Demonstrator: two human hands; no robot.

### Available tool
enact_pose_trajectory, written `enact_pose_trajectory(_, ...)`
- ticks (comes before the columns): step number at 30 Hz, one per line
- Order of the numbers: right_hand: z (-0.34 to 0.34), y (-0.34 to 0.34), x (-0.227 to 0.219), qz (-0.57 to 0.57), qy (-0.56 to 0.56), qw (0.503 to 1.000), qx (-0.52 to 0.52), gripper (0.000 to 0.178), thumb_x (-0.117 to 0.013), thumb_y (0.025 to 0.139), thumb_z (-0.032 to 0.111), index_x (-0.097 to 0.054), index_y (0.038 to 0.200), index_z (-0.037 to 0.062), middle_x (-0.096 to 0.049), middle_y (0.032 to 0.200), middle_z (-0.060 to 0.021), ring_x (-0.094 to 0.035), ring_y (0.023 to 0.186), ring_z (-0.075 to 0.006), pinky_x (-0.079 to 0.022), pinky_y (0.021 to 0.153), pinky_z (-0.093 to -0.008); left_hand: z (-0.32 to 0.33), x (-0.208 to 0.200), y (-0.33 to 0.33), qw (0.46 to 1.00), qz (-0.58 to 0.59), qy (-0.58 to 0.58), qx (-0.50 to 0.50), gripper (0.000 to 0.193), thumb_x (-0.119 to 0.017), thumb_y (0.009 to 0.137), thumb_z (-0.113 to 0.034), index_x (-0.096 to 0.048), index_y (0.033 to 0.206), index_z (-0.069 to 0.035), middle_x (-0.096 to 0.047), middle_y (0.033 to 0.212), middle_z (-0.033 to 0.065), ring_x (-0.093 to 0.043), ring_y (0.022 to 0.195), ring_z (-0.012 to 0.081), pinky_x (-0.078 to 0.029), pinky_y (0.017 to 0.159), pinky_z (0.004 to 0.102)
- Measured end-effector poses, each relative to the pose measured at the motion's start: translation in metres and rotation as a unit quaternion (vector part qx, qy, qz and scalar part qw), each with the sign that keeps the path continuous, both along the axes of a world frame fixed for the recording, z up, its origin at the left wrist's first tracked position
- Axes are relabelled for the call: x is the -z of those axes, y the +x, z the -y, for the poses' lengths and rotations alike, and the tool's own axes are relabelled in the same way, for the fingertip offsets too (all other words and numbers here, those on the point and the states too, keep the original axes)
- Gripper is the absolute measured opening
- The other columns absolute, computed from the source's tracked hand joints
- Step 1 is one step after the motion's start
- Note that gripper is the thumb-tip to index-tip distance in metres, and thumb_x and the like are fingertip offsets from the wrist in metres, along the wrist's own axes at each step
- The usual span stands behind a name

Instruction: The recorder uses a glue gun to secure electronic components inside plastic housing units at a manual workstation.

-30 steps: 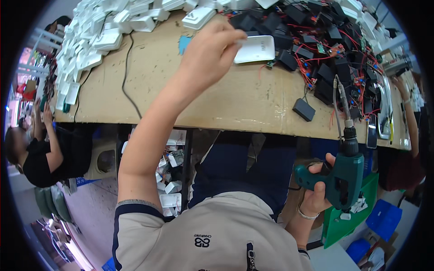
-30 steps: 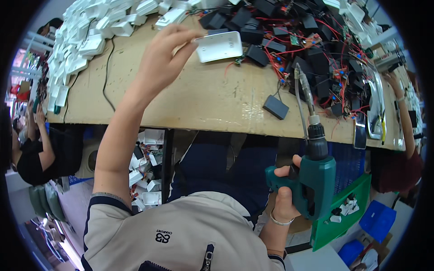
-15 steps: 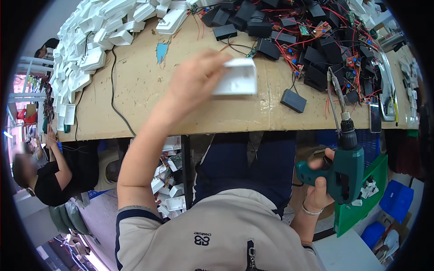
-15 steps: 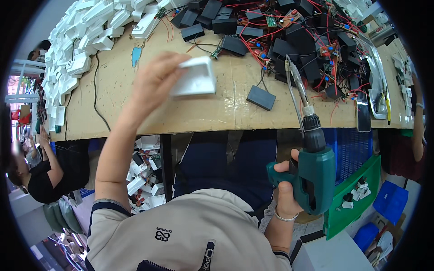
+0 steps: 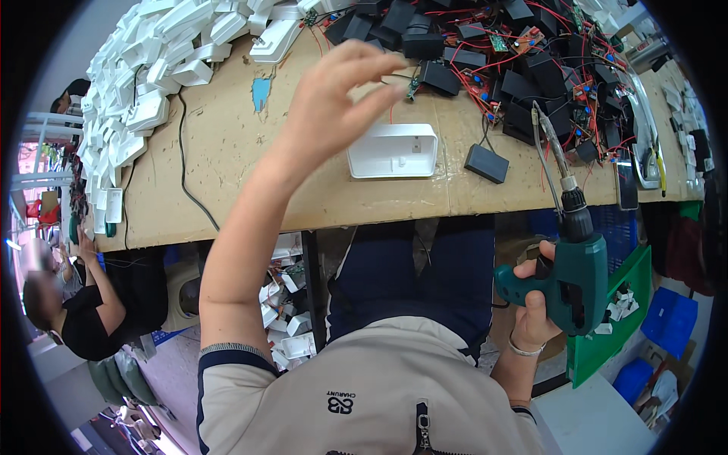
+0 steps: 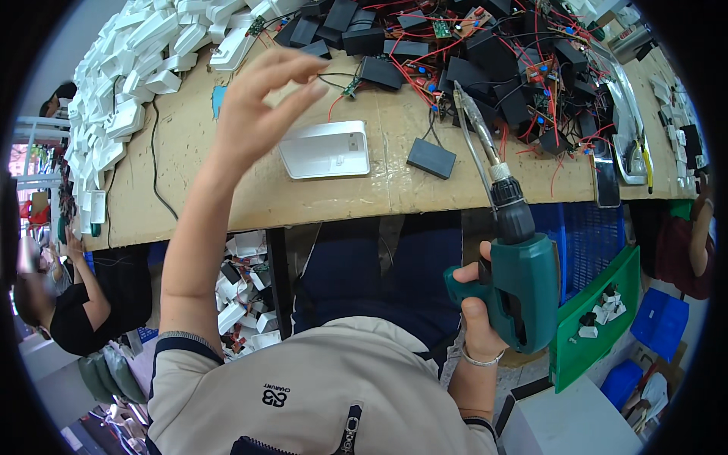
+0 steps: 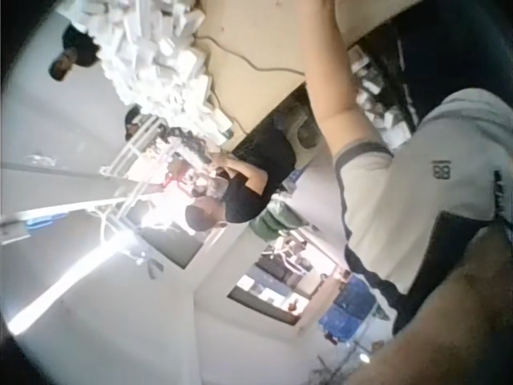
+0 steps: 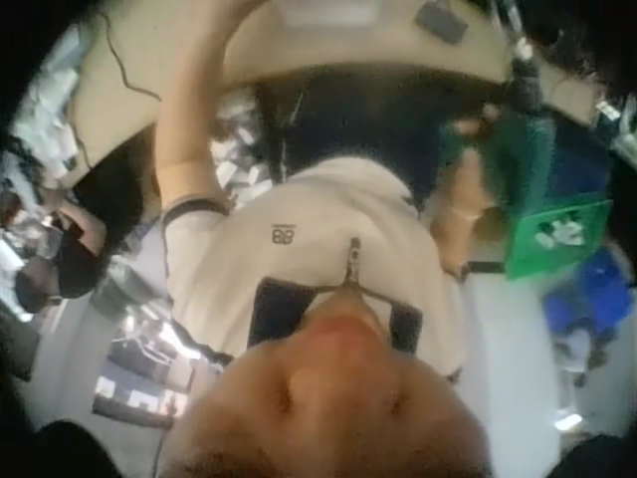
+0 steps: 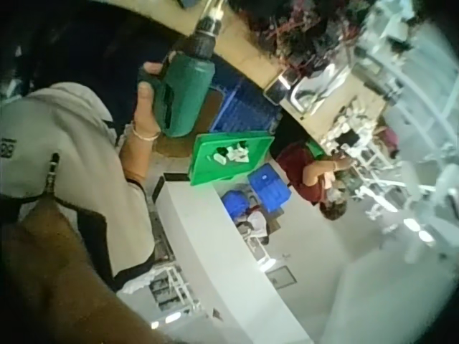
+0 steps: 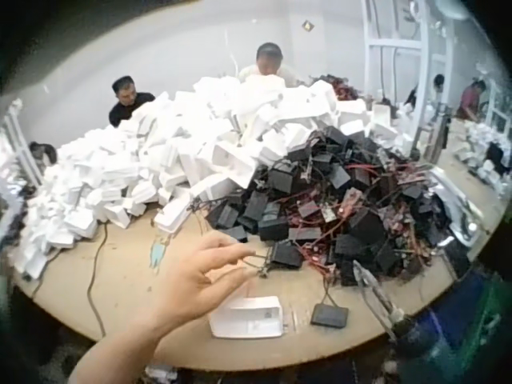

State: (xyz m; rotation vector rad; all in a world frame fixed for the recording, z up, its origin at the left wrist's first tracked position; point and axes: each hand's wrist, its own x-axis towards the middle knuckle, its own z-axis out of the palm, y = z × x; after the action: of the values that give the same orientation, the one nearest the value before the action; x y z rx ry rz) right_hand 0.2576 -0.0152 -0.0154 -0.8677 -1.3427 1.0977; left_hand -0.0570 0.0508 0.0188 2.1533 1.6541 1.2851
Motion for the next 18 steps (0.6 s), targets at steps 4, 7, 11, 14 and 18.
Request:
enact_pose_trajectory(4, -0.001, 0.002, -0.001, 0.009, 0.007, 1.000, 0.010, 0.065, -0.071, 0.073, 0.022, -0.040, 0.122, -0.0055, -0.055, 0.109, -0.0212, -0.061, 0.074, -0.0194, -0.052, 0.064, -0.0274, -0.046, 0.001, 0.008, 0.985, -0.166, -0.019, 0.035, 0.034, -0.069, 0.072, -0.022, -0.063, 0.102, -0.006, -0.060, 0.092, 0.0088, -0.059, 0.086, 0.0250, -0.047, 0.074, 0.0354)
enact_pose_trajectory(7, -0.002, 0.003, -0.002, 0.010, 0.012, 1.000, 0.026, 0.065, -0.072, 0.072, 0.023, -0.041, 0.122, -0.0054, -0.055, 0.109, -0.0211, -0.061, 0.074, -0.0194, -0.052, 0.063, -0.0273, -0.066, 0.011, 0.014, 0.941, -0.339, -0.014, 0.020, 0.032, -0.067, 0.074, -0.018, -0.061, 0.104, -0.006, -0.059, 0.099, 0.0080, -0.056, 0.093, 0.0238, -0.047, 0.071, 0.0336)
enact_pose_trajectory(11, -0.004, 0.006, -0.002, 0.016, 0.016, 0.999, 0.031, 0.064, -0.071, 0.073, 0.023, -0.041, 0.122, -0.0055, -0.055, 0.109, -0.0209, -0.060, 0.074, -0.0194, -0.052, 0.063, -0.0267, -0.072, 0.005, 0.000, 0.960, -0.265, -0.014, 0.088, 0.036, -0.068, 0.071, -0.022, -0.061, 0.102, -0.005, -0.061, 0.089, 0.0073, -0.058, 0.089, 0.0267, -0.045, 0.075, 0.0354)
enact_pose_trajectory(14, -0.005, 0.008, -0.001, 0.014, 0.014, 0.999, 0.034, 0.064, -0.071, 0.073, 0.023, -0.041, 0.122, -0.0057, -0.055, 0.109, -0.0212, -0.060, 0.074, -0.0192, -0.052, 0.063, -0.0268, -0.061, -0.013, -0.026, 0.993, -0.056, -0.076, 0.068, 0.032, -0.061, 0.082, -0.017, -0.057, 0.111, -0.003, -0.060, 0.096, 0.0066, -0.059, 0.082, 0.0173, -0.047, 0.069, 0.0278)
enact_pose_trajectory(18, -0.006, 0.002, -0.005, -0.001, 0.013, 1.000, 0.027, 0.061, -0.069, 0.075, 0.023, -0.041, 0.121, -0.0061, -0.055, 0.109, -0.0218, -0.060, 0.074, -0.0189, -0.051, 0.064, -0.0277, -0.037, -0.036, -0.059, 0.945, 0.293, -0.132, 0.058, 0.041, -0.054, 0.088, -0.014, -0.046, 0.127, -0.004, -0.055, 0.105, 0.0062, -0.049, 0.095, 0.0258, -0.028, 0.094, 0.0430)
